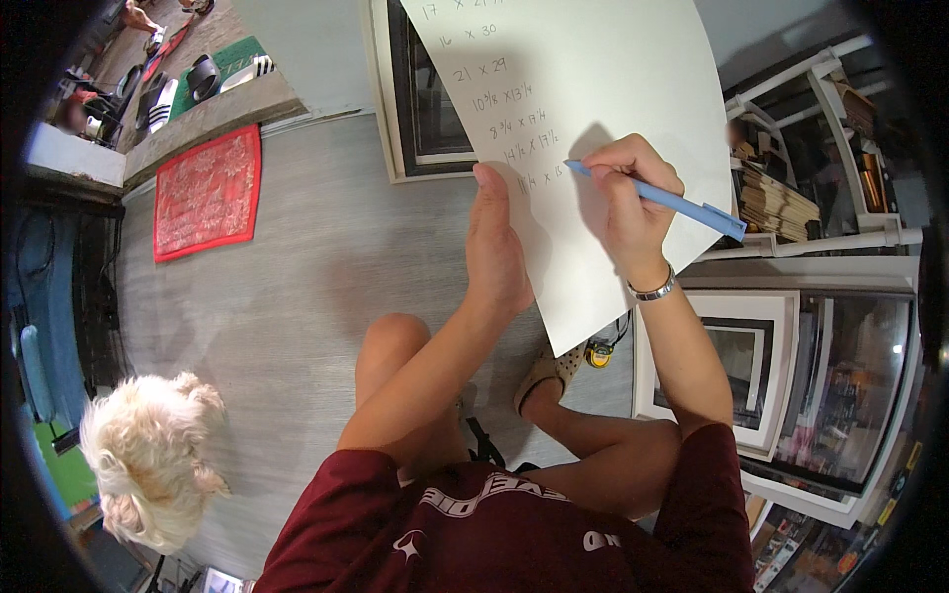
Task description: The person sits on the floor and measures the dimensions of several picture frames using a tape measure. They record the measurements on a piece of paper with a pen, then move the frames aside to access the next one.
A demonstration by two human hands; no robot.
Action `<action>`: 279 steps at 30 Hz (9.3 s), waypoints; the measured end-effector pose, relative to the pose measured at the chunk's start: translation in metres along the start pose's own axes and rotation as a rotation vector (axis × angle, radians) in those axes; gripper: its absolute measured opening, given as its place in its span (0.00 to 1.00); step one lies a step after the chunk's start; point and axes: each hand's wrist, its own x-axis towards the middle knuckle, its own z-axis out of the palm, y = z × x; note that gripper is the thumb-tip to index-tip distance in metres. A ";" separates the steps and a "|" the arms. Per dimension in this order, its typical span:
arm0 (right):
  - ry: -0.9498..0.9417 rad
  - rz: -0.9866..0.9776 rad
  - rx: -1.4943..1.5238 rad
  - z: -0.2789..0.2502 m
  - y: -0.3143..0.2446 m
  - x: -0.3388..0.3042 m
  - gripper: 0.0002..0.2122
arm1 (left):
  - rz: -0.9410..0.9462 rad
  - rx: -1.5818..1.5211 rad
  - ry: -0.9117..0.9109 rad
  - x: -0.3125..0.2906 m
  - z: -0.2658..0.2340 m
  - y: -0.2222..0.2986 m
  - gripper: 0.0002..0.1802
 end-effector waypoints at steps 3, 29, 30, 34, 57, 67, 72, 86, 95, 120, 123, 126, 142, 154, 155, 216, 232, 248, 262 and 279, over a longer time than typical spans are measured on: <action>-0.010 0.004 0.007 -0.005 0.004 -0.002 0.04 | -0.007 0.046 -0.001 -0.001 0.001 -0.001 0.39; 0.062 -0.012 0.126 -0.005 0.005 -0.006 0.05 | -0.005 -0.027 -0.025 -0.004 -0.002 -0.001 0.36; 0.046 -0.012 0.109 -0.004 0.004 -0.005 0.05 | -0.007 -0.027 -0.005 -0.004 -0.001 -0.001 0.36; -0.027 -0.024 0.054 0.001 -0.009 -0.001 0.04 | -0.012 -0.032 0.018 -0.005 0.002 0.002 0.37; 0.149 0.245 0.523 -0.035 -0.013 0.002 0.08 | 0.084 0.148 0.087 0.007 -0.006 0.015 0.35; 0.548 0.196 -0.522 -0.182 -0.021 -0.093 0.20 | 0.156 1.608 -0.131 0.027 -0.046 0.110 0.22; 0.563 0.785 0.094 -0.246 0.116 -0.357 0.10 | 0.177 1.833 -0.347 0.035 -0.056 0.094 0.19; -0.091 1.216 -0.965 -0.149 0.148 -0.452 0.34 | -0.062 2.198 -0.242 0.017 -0.071 0.120 0.13; 0.217 1.113 -0.856 -0.131 0.143 -0.410 0.30 | -0.062 2.222 -0.237 0.017 -0.076 0.126 0.15; -0.704 0.769 -0.541 -0.022 0.141 -0.282 0.31 | -0.085 2.206 -0.122 0.093 -0.157 0.099 0.27; -0.988 0.522 -0.560 -0.001 0.164 -0.289 0.30 | 0.002 2.004 -0.084 0.077 -0.120 0.116 0.25; -1.122 0.457 -0.560 0.031 0.173 -0.281 0.29 | -0.043 1.998 -0.070 0.050 -0.104 0.137 0.25; -1.019 0.746 -0.625 0.073 0.256 -0.224 0.25 | -0.528 2.104 -0.237 -0.067 -0.081 0.125 0.36; -0.675 0.608 -0.504 0.072 0.269 -0.238 0.15 | -0.534 2.211 -0.288 -0.057 -0.066 0.110 0.37; -0.570 0.541 -0.485 0.065 0.261 -0.222 0.15 | -0.497 2.166 -0.288 -0.057 -0.072 0.107 0.37; -0.322 -0.365 -1.094 0.015 0.152 0.121 0.10 | -0.545 2.148 -0.411 -0.023 -0.058 0.081 0.35; -0.045 -0.357 -1.363 -0.106 -0.022 0.034 0.10 | -0.611 2.130 -0.637 0.000 -0.064 0.048 0.37; 0.066 0.288 -1.660 -0.264 -0.122 -0.189 0.18 | -0.528 2.027 -0.923 0.025 -0.061 -0.017 0.39; 0.169 0.531 -1.738 -0.330 -0.103 -0.296 0.15 | -0.558 2.044 -0.850 0.036 -0.068 -0.005 0.40; 0.129 0.673 -2.105 -0.396 -0.067 -0.338 0.12 | -0.677 2.039 -0.819 0.045 -0.071 -0.005 0.40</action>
